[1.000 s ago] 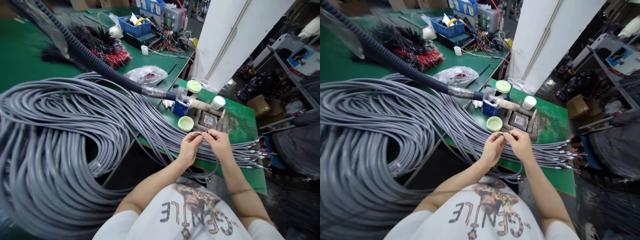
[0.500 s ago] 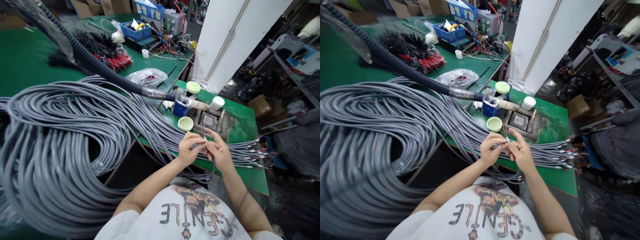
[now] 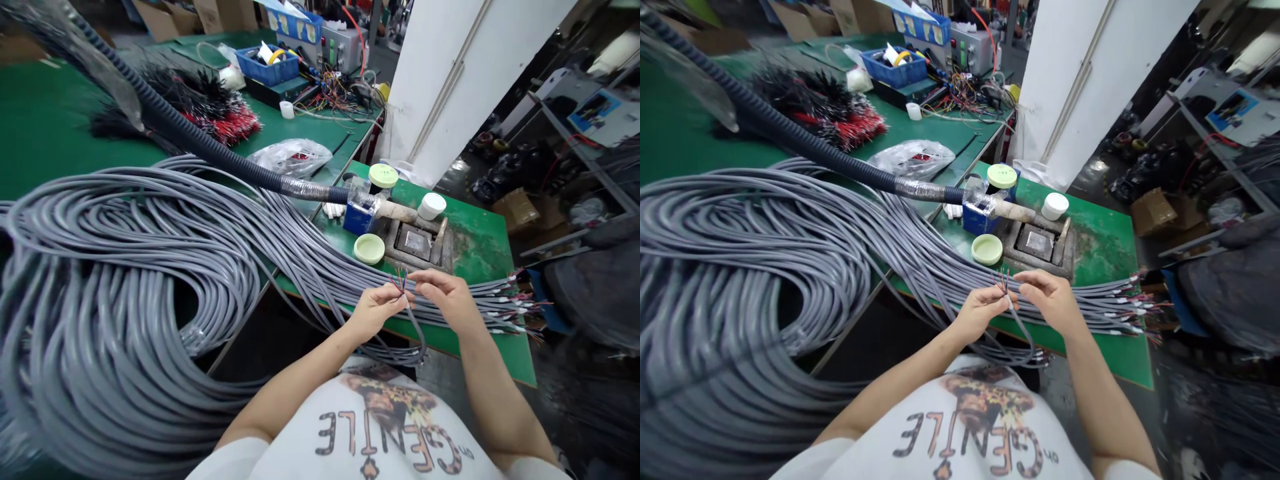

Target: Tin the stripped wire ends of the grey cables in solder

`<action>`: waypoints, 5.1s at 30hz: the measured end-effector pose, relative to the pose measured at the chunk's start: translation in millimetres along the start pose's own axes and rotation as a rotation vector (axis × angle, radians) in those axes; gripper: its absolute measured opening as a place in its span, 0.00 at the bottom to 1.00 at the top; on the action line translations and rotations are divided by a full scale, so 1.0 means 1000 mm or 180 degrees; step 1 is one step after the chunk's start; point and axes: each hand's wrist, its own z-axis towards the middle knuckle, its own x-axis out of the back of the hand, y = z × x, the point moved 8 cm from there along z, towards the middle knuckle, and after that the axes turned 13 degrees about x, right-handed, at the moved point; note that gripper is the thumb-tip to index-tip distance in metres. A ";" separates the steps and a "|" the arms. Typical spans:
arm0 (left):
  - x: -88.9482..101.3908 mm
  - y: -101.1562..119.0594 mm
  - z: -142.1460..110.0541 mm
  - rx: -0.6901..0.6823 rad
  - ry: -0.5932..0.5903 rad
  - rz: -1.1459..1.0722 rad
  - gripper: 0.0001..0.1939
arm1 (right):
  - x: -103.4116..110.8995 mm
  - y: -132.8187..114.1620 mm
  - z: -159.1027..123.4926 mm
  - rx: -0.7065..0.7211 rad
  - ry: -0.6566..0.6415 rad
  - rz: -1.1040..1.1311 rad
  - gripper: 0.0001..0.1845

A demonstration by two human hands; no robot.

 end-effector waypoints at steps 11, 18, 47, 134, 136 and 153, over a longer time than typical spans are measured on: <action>-0.013 -0.007 -0.011 -0.0191 -0.0277 0.0685 0.11 | -0.021 -0.009 0.018 0.0069 0.0559 0.0979 0.07; 0.008 -0.017 -0.015 0.0006 0.0062 0.0363 0.11 | 0.016 -0.011 0.029 0.0265 0.0913 0.0877 0.06; 0.021 -0.022 -0.016 0.0246 0.0142 -0.0095 0.10 | -0.013 -0.023 0.018 0.0380 -0.0445 -0.0594 0.11; 0.069 0.050 -0.080 -0.2242 0.2025 0.3047 0.10 | 0.099 0.055 0.083 0.1224 0.0869 -0.3123 0.12; 0.070 0.051 -0.080 -0.2243 0.2040 0.3037 0.10 | 0.098 0.059 0.085 0.1192 0.0831 -0.3173 0.12; 0.050 0.038 -0.046 -0.0818 0.1002 0.0906 0.11 | 0.036 -0.044 -0.001 0.2294 0.0609 -0.2025 0.17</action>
